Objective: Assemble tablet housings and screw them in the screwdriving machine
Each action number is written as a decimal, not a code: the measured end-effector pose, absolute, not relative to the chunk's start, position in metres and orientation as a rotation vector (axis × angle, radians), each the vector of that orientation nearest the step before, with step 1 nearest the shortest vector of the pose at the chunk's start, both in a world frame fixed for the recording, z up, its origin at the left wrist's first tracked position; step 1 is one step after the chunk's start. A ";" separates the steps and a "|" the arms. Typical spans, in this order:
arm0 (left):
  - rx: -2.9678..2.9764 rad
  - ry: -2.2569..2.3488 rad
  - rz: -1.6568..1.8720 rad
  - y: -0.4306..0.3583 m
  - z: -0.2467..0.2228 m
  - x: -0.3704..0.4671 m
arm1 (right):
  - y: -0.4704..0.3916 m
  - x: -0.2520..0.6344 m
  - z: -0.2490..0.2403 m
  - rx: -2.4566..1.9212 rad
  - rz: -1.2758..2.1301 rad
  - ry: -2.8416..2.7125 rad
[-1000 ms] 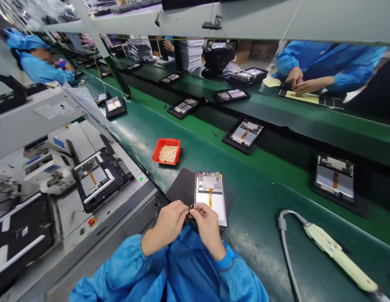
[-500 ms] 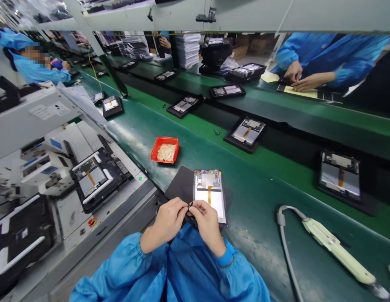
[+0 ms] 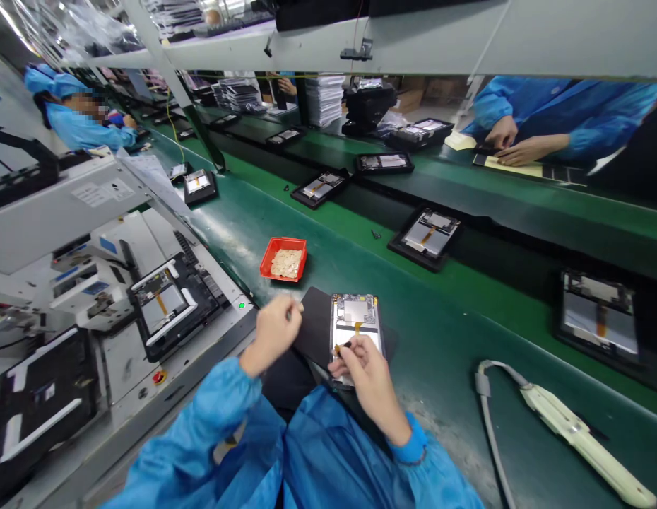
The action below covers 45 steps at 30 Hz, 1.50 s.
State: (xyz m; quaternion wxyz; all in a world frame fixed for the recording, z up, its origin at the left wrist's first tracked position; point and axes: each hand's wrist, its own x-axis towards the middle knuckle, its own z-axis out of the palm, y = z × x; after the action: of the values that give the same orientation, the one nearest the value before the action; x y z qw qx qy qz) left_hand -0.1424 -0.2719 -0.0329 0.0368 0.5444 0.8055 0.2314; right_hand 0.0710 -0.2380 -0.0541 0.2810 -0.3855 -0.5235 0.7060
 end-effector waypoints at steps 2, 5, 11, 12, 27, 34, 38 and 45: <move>1.520 2.692 0.563 -0.236 -0.026 -0.181 | -0.225 0.091 -0.051 -1.087 1.831 -1.515; 1.421 2.687 0.352 -0.190 -0.019 -0.226 | -0.212 0.121 -0.048 -1.186 1.466 -1.820; 1.429 2.596 0.392 -0.167 -0.034 -0.241 | -0.232 0.145 -0.060 -1.015 0.897 -2.366; 1.417 2.604 0.422 -0.170 -0.037 -0.239 | -0.238 0.146 -0.064 -0.990 0.848 -2.416; 1.892 1.914 1.243 -0.333 -0.065 -0.108 | -0.267 0.146 -0.094 -0.757 0.342 -2.469; 2.288 1.581 0.817 -0.352 -0.092 -0.063 | -0.266 0.145 -0.093 -0.711 0.291 -2.522; 2.473 1.648 0.545 -0.352 -0.097 -0.053 | -0.269 0.150 -0.093 -0.740 0.229 -2.598; 2.654 1.677 0.399 -0.360 -0.105 -0.048 | -0.281 0.165 -0.094 -0.887 0.122 -2.702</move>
State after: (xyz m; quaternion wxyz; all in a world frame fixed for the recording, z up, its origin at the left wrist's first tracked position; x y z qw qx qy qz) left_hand -0.0481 -0.3600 -0.1052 -0.0116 0.8386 0.5298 0.1260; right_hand 0.1654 -0.2810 -0.0944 0.1471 -0.3082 -0.9389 0.0424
